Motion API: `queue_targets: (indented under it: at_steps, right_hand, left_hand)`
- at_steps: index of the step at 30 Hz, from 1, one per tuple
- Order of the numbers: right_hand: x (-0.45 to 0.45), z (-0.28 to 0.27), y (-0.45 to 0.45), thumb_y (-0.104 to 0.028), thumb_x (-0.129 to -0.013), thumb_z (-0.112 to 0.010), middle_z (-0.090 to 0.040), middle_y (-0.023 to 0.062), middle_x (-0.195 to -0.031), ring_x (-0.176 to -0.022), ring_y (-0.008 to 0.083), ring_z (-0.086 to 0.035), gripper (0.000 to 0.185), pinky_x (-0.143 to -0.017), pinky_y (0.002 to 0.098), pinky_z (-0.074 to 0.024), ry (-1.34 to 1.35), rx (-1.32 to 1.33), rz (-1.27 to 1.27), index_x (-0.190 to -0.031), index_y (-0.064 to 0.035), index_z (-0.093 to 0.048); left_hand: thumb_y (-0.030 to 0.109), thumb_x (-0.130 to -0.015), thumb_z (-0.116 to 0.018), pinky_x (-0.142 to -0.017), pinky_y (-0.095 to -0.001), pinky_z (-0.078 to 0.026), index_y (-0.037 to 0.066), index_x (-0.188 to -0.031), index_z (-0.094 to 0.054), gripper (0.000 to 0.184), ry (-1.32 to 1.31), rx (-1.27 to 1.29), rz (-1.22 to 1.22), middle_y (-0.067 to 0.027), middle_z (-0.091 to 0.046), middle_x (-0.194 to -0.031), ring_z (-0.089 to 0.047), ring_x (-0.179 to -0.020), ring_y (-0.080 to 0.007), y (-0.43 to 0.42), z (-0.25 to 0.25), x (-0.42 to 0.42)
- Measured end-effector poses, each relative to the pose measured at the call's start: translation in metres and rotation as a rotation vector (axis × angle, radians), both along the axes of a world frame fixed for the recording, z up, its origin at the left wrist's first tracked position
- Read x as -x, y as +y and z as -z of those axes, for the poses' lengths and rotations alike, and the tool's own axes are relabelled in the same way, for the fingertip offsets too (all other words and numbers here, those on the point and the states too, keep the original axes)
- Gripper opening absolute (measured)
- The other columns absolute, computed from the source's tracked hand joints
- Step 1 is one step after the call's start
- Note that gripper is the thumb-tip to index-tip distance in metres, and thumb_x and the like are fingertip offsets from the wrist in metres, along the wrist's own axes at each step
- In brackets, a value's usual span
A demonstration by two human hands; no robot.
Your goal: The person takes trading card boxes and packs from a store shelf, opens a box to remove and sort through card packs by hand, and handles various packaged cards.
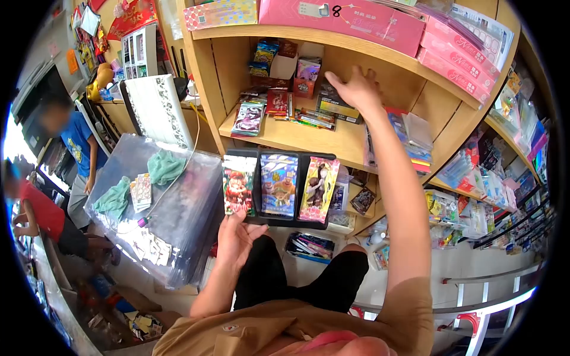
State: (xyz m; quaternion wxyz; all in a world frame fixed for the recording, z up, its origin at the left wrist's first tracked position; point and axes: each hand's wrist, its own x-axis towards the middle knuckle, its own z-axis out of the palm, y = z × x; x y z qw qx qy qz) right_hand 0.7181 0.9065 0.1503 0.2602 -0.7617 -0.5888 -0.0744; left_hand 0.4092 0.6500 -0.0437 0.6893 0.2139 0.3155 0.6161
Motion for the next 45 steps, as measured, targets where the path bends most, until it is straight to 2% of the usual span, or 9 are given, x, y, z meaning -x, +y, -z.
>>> queue_targets:
  at_steps: [1, 4, 11, 14, 16, 20, 31, 37, 45]
  right_hand:
    - [0.008, 0.001, 0.025, -0.092, -0.078, -0.053, -0.019, 0.0294, -0.17, -0.15, 0.0542, -0.031, 0.118, -0.114, 0.0724, -0.0308, 0.07, 0.214, 0.024, -0.166, -0.0167, -0.029]
    - [0.023, 0.024, 0.052, -0.091, -0.078, -0.056, -0.02, 0.0277, -0.17, -0.15, 0.0512, -0.034, 0.119, -0.116, 0.064, -0.0365, -0.036, 0.306, 0.161, -0.167, -0.0176, -0.028]
    - [-0.014, 0.049, 0.116, -0.076, -0.071, -0.072, -0.067, 0.0237, -0.138, -0.127, 0.0297, -0.064, 0.088, -0.111, 0.0409, -0.0458, 0.077, 0.399, -0.077, -0.124, -0.0051, -0.077]
    - [-0.007, 0.024, 0.09, -0.075, -0.068, -0.072, -0.061, 0.0261, -0.144, -0.133, 0.0348, -0.059, 0.092, -0.113, 0.0448, -0.0438, 0.11, 0.468, -0.162, -0.122, -0.0009, -0.076]
    - [-0.024, 0.038, 0.114, -0.072, -0.064, -0.076, -0.04, 0.0257, -0.162, -0.152, 0.0422, -0.033, 0.12, -0.119, 0.0515, -0.0367, -0.031, 0.449, -0.158, -0.157, -0.0034, -0.044]
    - [-0.03, 0.015, 0.097, -0.072, -0.061, -0.077, -0.034, 0.0302, -0.164, -0.155, 0.0449, -0.027, 0.134, -0.122, 0.0531, -0.0335, 0.017, 0.352, -0.183, -0.162, 0.0027, -0.028]
    - [-0.038, -0.037, 0.046, -0.067, -0.064, -0.081, -0.037, 0.0331, -0.161, -0.151, 0.0411, -0.038, 0.13, -0.123, 0.0428, -0.0341, -0.182, 0.258, -0.379, -0.16, 0.0065, -0.032]
    - [-0.048, -0.066, -0.068, -0.05, -0.076, -0.082, -0.052, 0.0251, -0.151, -0.14, 0.0334, -0.051, 0.105, -0.118, 0.0378, -0.0369, 0.192, 0.096, -0.622, -0.156, 0.0028, -0.04]
    - [-0.077, -0.069, -0.217, -0.052, -0.069, -0.079, -0.04, 0.0225, -0.159, -0.148, 0.0337, -0.04, 0.099, -0.12, 0.042, -0.0326, 0.261, -0.035, -0.652, -0.149, -0.0031, -0.048]
  left_hand:
    - [0.028, -0.102, -0.061, -0.082, -0.0407, -0.066, 0.004, -0.125, -0.06, 0.034, 0.021, -0.002, -0.012, -0.0145, -0.073, -0.114, -0.076, -0.089, -0.0286, -0.009, 0.003, 0.003]
    - [0.024, -0.101, -0.061, -0.083, -0.0434, -0.065, 0.004, -0.127, -0.059, 0.033, 0.006, 0.006, -0.035, -0.013, -0.073, -0.115, -0.076, -0.09, -0.0281, -0.033, 0.001, 0.009]
    - [0.019, -0.1, -0.06, -0.082, -0.0442, -0.066, 0.0, -0.132, -0.056, 0.037, 0.025, 0.031, -0.072, -0.0139, -0.073, -0.117, -0.077, -0.09, -0.0275, -0.051, 0.012, 0.023]
    - [0.018, -0.1, -0.059, -0.081, -0.0432, -0.067, -0.001, -0.132, -0.055, 0.038, 0.014, 0.02, -0.067, -0.0143, -0.073, -0.116, -0.078, -0.09, -0.0271, -0.047, 0.018, 0.026]
    - [0.015, -0.101, -0.059, -0.082, -0.0437, -0.067, 0.0, -0.134, -0.053, 0.037, -0.015, 0.021, -0.05, -0.0147, -0.072, -0.118, -0.077, -0.092, -0.0271, -0.047, 0.022, 0.034]
    - [0.013, -0.101, -0.059, -0.082, -0.0435, -0.067, 0.001, -0.134, -0.052, 0.036, -0.045, 0.064, -0.073, -0.0139, -0.072, -0.117, -0.077, -0.087, -0.026, -0.045, 0.024, 0.039]
    - [0.019, -0.101, -0.061, -0.083, -0.0455, -0.065, 0.003, -0.134, -0.053, 0.038, 0.021, 0.08, -0.024, -0.0108, -0.07, -0.118, -0.074, -0.083, -0.0248, -0.034, 0.016, 0.026]
    - [0.023, -0.103, -0.062, -0.086, -0.0433, -0.063, 0.003, -0.134, -0.053, 0.038, 0.036, -0.017, 0.034, -0.0131, -0.069, -0.121, -0.073, -0.087, -0.0254, 0.015, -0.024, -0.003]
    - [0.022, -0.102, -0.063, -0.092, -0.0406, -0.062, -0.003, -0.128, -0.056, 0.038, -0.018, -0.057, 0.142, -0.0114, -0.069, -0.111, -0.07, -0.086, -0.02, 0.07, -0.052, -0.045]
